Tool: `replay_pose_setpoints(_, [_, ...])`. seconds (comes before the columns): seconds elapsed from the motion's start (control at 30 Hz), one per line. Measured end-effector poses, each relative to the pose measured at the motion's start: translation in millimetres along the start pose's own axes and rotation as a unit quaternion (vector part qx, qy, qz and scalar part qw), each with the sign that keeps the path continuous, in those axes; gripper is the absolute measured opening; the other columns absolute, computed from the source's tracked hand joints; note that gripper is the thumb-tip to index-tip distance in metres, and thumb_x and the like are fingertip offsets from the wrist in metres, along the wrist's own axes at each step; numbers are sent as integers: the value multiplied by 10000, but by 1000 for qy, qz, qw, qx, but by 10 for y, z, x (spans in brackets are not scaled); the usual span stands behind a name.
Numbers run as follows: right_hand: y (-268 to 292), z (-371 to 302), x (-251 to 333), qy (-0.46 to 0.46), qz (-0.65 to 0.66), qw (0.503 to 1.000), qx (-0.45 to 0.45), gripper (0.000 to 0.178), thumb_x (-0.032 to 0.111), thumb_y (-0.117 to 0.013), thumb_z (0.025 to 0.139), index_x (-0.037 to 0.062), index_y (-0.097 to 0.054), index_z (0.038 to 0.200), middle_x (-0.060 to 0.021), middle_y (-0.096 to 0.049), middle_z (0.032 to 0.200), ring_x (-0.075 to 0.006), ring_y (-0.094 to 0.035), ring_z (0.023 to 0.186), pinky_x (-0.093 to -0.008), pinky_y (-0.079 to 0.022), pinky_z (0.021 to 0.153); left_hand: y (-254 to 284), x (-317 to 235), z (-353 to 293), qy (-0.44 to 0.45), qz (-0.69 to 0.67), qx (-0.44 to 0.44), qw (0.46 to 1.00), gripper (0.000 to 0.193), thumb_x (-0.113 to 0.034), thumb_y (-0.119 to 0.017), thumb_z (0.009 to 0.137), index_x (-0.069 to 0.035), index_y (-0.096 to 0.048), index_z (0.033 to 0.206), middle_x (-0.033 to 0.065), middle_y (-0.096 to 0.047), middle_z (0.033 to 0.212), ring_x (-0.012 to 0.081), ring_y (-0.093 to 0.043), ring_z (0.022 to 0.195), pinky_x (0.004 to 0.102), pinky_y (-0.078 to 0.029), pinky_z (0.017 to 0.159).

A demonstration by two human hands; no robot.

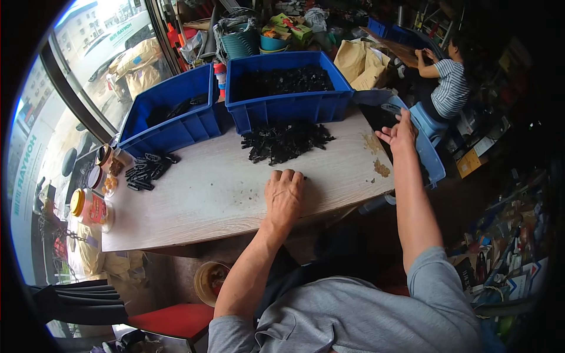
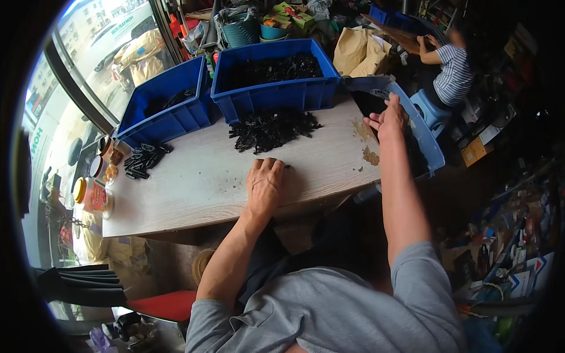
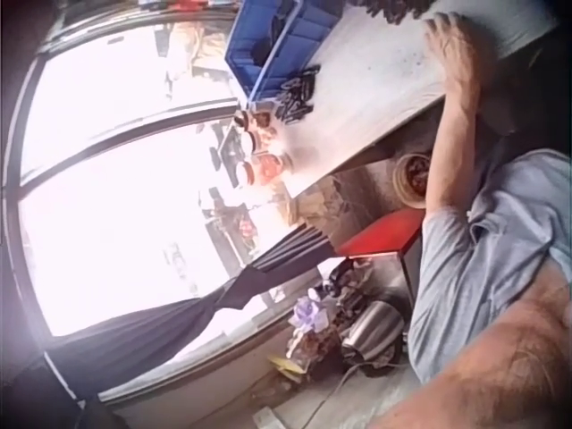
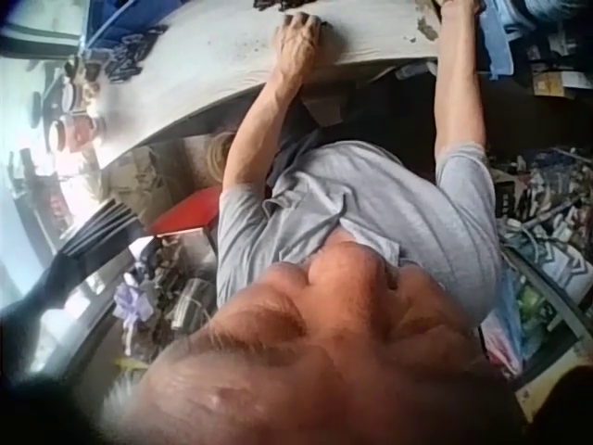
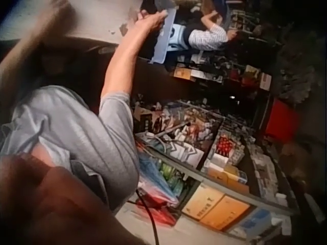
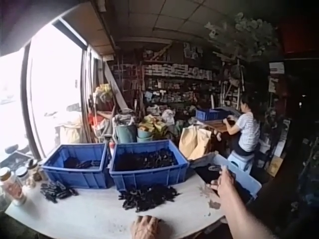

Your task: The person is manually assembling small black plastic components at a workbench.

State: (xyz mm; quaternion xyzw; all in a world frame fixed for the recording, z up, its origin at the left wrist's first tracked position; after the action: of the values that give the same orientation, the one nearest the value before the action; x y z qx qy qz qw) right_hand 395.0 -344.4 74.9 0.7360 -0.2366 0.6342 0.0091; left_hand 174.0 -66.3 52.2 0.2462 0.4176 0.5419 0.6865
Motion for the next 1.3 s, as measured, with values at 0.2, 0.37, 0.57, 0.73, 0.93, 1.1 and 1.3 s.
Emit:
replay_pose_setpoints(0.2, [-319,-211,-430,-44,-128,987,89,371,422,-742,807,120,-601,969,-24,-383,510,-204,-542,518,-495,-588,601,8,15,-60,-12,-45,6,999,118,-83,-620,794,-67,-601,909,112,-604,878,327,-568,876,429,-496,729])
replay_pose_setpoints(0.37, [-658,-1008,-946,-103,-151,938,294,262,284,-727,844,77,-605,949,-10,-433,485,-161,-538,455,-417,-585,523,143,336,-67,78,-258,-113,956,95,36,-625,773,-30,-625,840,105,-645,725,233,-633,597,293,-475,553])
replay_pose_setpoints(0.57, [-1032,-1782,-1303,-119,-173,846,491,279,227,-747,839,20,-636,989,-6,-489,494,-112,-471,383,-292,-478,419,-193,526,-155,320,-611,48,722,114,-102,-675,891,-1,-625,879,41,-633,744,102,-606,636,245,-498,591])
replay_pose_setpoints(0.73, [-1122,-1946,-1316,-99,-181,839,504,222,204,-748,841,30,-644,929,1,-535,544,-69,-433,369,-244,-450,388,-240,541,-213,334,-680,74,649,138,-129,-682,898,-8,-617,911,38,-629,744,102,-615,647,224,-503,593])
replay_pose_setpoints(0.93, [-1125,-1957,-1326,-71,-193,849,486,209,226,-736,865,43,-638,887,24,-522,539,-61,-406,368,-231,-405,367,-195,445,-249,308,-690,30,654,126,-115,-661,900,-1,-609,902,40,-633,759,93,-609,663,222,-501,616])
replay_pose_setpoints(1.1, [-1168,-2026,-1295,-38,-195,862,466,197,227,-732,874,54,-647,914,32,-545,582,-44,-412,412,-202,-360,412,-221,583,-276,347,-689,-3,636,117,-101,-653,890,3,-600,885,49,-641,766,103,-619,667,236,-507,612])
replay_pose_setpoints(1.3, [-1174,-2072,-1424,-52,-164,849,500,190,212,-752,852,64,-647,910,16,-538,564,-63,-445,418,-214,-403,429,-117,731,-354,311,-620,25,720,162,-148,-664,879,8,-623,895,49,-638,748,113,-619,660,248,-498,591])
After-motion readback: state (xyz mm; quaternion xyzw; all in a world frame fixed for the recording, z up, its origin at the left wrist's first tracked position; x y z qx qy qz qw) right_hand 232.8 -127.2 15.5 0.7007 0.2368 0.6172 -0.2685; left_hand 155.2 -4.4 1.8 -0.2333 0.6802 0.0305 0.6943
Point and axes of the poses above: each hand's wrist, its own z-axis towards the middle knuckle, its own y-axis out of the back of the hand, x = y × z, the point moved 9 cm from there along z, towards the middle knuckle
